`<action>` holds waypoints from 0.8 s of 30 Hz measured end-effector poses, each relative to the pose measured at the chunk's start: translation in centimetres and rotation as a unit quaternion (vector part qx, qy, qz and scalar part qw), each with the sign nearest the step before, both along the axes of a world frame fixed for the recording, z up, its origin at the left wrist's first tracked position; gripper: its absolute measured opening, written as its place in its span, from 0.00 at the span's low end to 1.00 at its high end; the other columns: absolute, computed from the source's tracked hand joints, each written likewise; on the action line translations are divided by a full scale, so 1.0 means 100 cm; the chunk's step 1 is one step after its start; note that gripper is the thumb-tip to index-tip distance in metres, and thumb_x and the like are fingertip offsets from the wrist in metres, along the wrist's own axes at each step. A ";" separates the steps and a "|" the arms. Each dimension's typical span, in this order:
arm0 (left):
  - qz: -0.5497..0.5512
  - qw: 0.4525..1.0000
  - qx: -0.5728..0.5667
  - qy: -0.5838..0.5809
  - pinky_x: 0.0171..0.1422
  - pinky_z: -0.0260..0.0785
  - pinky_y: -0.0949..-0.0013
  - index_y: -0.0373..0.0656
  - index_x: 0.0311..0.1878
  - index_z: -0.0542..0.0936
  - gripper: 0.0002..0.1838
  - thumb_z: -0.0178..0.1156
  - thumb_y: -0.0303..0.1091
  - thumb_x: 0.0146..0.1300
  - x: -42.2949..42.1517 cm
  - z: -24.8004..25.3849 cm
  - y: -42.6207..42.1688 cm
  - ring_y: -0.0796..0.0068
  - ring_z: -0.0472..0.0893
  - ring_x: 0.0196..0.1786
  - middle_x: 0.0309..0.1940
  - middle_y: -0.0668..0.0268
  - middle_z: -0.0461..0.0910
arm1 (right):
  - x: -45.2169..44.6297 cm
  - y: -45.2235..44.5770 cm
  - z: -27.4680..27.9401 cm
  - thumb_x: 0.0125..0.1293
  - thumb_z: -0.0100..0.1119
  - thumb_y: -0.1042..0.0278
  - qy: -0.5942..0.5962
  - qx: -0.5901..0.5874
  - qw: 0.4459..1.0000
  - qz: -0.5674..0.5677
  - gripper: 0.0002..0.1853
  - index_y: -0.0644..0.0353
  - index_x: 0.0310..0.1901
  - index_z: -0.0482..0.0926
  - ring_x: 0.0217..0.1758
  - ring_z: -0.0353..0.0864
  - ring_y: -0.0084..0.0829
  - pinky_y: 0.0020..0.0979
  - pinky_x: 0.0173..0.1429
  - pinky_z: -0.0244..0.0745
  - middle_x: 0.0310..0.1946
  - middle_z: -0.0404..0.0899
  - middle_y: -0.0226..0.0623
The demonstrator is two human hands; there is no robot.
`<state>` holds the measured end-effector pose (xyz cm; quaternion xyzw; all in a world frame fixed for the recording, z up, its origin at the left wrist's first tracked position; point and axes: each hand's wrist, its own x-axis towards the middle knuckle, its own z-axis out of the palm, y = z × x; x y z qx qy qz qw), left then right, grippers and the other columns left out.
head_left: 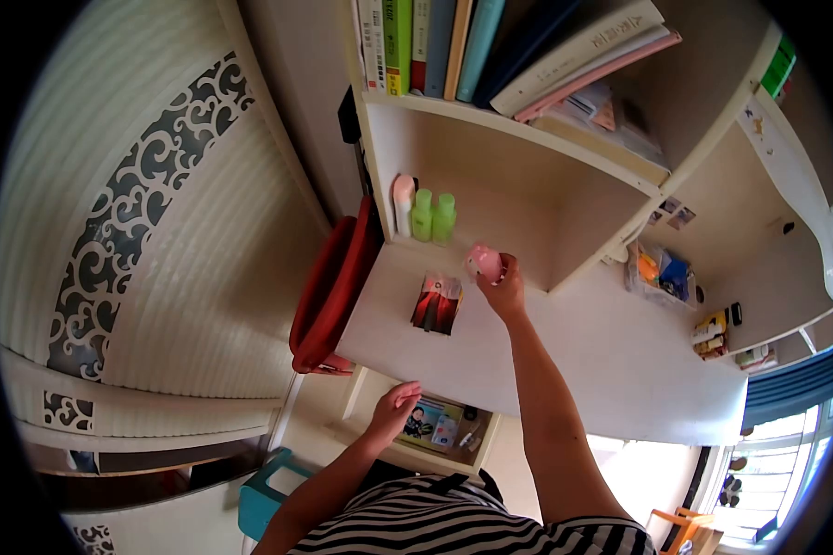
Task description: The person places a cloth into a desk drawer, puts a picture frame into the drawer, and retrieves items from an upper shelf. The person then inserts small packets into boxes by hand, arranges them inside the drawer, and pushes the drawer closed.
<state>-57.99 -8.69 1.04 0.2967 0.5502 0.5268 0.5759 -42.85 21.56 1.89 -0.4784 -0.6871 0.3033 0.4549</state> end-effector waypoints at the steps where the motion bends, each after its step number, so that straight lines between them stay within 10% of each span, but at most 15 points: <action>1: 0.017 1.000 0.012 -0.002 0.61 0.66 0.68 0.32 0.58 0.69 0.18 0.52 0.25 0.65 -0.002 -0.002 0.000 0.68 0.75 0.55 0.51 0.55 0.75 | -0.008 0.010 -0.004 0.45 0.68 0.68 -0.010 0.014 1.000 0.008 0.32 0.66 0.53 0.66 0.47 0.75 0.44 0.38 0.48 0.73 0.46 0.72 0.49; 11: 0.018 0.999 0.018 0.025 0.61 0.66 0.69 0.33 0.57 0.70 0.17 0.52 0.24 0.65 -0.009 -0.005 -0.009 0.69 0.75 0.54 0.50 0.57 0.76 | -0.011 0.022 0.007 0.50 0.67 0.72 -0.052 0.040 0.998 0.015 0.30 0.65 0.55 0.67 0.47 0.74 0.44 0.38 0.50 0.73 0.50 0.69 0.53; 19: 0.014 0.999 0.031 0.004 0.61 0.66 0.70 0.33 0.57 0.70 0.17 0.51 0.25 0.66 -0.004 -0.006 0.017 0.70 0.76 0.53 0.49 0.58 0.76 | -0.009 -0.086 0.046 0.55 0.66 0.55 -0.024 -0.094 0.994 -0.045 0.18 0.66 0.28 0.78 0.20 0.76 0.33 0.32 0.29 0.72 0.16 0.76 0.38; 24: 0.026 0.998 0.054 0.002 0.61 0.66 0.70 0.33 0.55 0.71 0.15 0.50 0.24 0.66 -0.011 0.014 0.034 0.71 0.76 0.51 0.48 0.58 0.77 | -0.025 -0.122 0.050 0.53 0.68 0.51 -0.088 -0.169 0.981 -0.034 0.21 0.67 0.27 0.78 0.22 0.76 0.28 0.31 0.31 0.72 0.19 0.78 0.38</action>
